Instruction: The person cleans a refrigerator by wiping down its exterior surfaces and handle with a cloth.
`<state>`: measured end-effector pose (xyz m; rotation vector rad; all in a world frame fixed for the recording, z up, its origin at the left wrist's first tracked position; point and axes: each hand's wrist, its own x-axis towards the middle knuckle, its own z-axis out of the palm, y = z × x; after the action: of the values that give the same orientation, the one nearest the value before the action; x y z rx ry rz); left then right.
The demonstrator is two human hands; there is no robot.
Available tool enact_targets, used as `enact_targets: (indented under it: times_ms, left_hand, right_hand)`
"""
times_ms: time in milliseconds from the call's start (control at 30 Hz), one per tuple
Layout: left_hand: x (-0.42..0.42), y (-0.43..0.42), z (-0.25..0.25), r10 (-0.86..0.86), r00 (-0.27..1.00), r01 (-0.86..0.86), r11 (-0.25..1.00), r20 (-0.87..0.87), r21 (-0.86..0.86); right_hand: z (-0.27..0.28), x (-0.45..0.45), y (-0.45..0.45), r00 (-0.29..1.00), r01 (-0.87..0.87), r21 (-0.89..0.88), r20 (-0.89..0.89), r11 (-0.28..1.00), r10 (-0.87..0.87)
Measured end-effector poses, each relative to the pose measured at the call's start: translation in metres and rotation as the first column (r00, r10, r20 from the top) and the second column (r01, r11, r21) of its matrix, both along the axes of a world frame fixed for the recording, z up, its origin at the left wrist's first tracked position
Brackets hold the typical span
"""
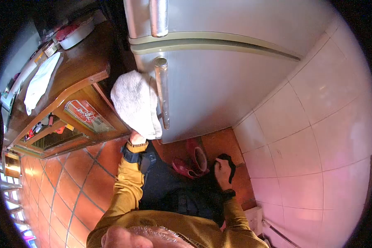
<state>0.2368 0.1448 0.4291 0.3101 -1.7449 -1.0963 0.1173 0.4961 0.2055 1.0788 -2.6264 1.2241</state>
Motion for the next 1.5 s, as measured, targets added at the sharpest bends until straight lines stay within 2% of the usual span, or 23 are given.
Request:
enact_targets:
  times_ms: [67,200,300,367,467,567,700,767,867,1000,1067,1200,1267,1367,1500]
  left_hand:
    - [0.0,0.002,0.0,0.027,1.0,-0.027,1.0,0.003,-0.001]
    - [-0.004,0.006,0.0,0.046,0.999,-0.046,0.999,-0.007,-0.003]
    - [-0.002,0.001,0.007,0.046,0.999,-0.046,0.999,-0.006,-0.002]
    - [-0.003,-0.004,0.013,0.037,0.999,-0.037,0.999,-0.008,-0.003]
    - [-0.002,-0.005,0.018,0.037,0.999,-0.037,0.999,0.0,0.001]
    - [-0.002,0.0,0.016,0.065,0.998,-0.065,0.998,0.004,0.005]
    - [-0.004,0.005,0.014,0.089,0.996,-0.089,0.996,0.004,0.004]
    - [-0.004,-0.002,0.018,0.074,0.997,-0.074,0.997,-0.01,0.009]
    - [-0.003,-0.01,0.028,0.048,0.999,-0.047,0.999,-0.014,0.007]
    - [-0.007,-0.002,0.023,0.077,0.997,-0.077,0.997,-0.015,0.011]
    - [-0.008,0.001,0.023,0.083,0.996,-0.083,0.996,-0.018,0.017]
    - [-0.005,-0.004,0.031,0.067,0.998,-0.066,0.998,-0.016,0.012]
    - [-0.004,-0.008,0.036,0.054,0.998,-0.054,0.998,-0.019,0.01]
    - [-0.004,-0.001,0.038,0.079,0.997,-0.079,0.997,-0.009,0.009]
    - [0.0,0.005,0.035,0.101,0.995,-0.101,0.995,-0.003,0.021]
  right_hand:
    - [-0.037,-0.012,0.025,0.988,0.144,0.184,0.029,0.972,-0.152]
    - [-0.078,-0.017,0.036,0.991,0.135,0.197,-0.032,0.971,-0.132]
    - [-0.073,-0.016,0.027,0.991,0.06,0.162,-0.127,0.985,-0.04]
    - [-0.067,-0.013,0.029,0.993,0.081,0.254,-0.099,0.964,-0.057]
    - [-0.06,-0.01,0.031,0.991,0.135,0.264,-0.016,0.955,-0.136]
    - [-0.06,-0.011,0.027,0.992,0.122,0.198,0.017,0.973,-0.128]
    - [-0.078,-0.018,0.027,0.991,0.134,0.259,-0.055,0.957,-0.123]
    - [-0.077,-0.016,0.028,0.991,0.112,0.176,-0.086,0.978,-0.098]
    - [-0.072,-0.013,0.032,0.991,0.096,0.17,-0.107,0.981,-0.078]
    - [-0.07,-0.018,0.026,0.994,0.096,0.198,-0.07,0.975,-0.084]
    - [-0.077,-0.016,0.027,0.986,0.167,0.226,-0.05,0.96,-0.159]
    - [-0.083,-0.016,0.034,0.99,0.143,0.208,-0.042,0.968,-0.137]
    - [-0.081,-0.015,0.034,0.987,0.12,0.125,-0.118,0.985,-0.105]
    - [-0.079,-0.018,0.032,0.991,0.131,0.196,-0.034,0.972,-0.127]
    - [-0.083,-0.021,0.033,0.989,0.12,0.162,-0.106,0.979,-0.104]
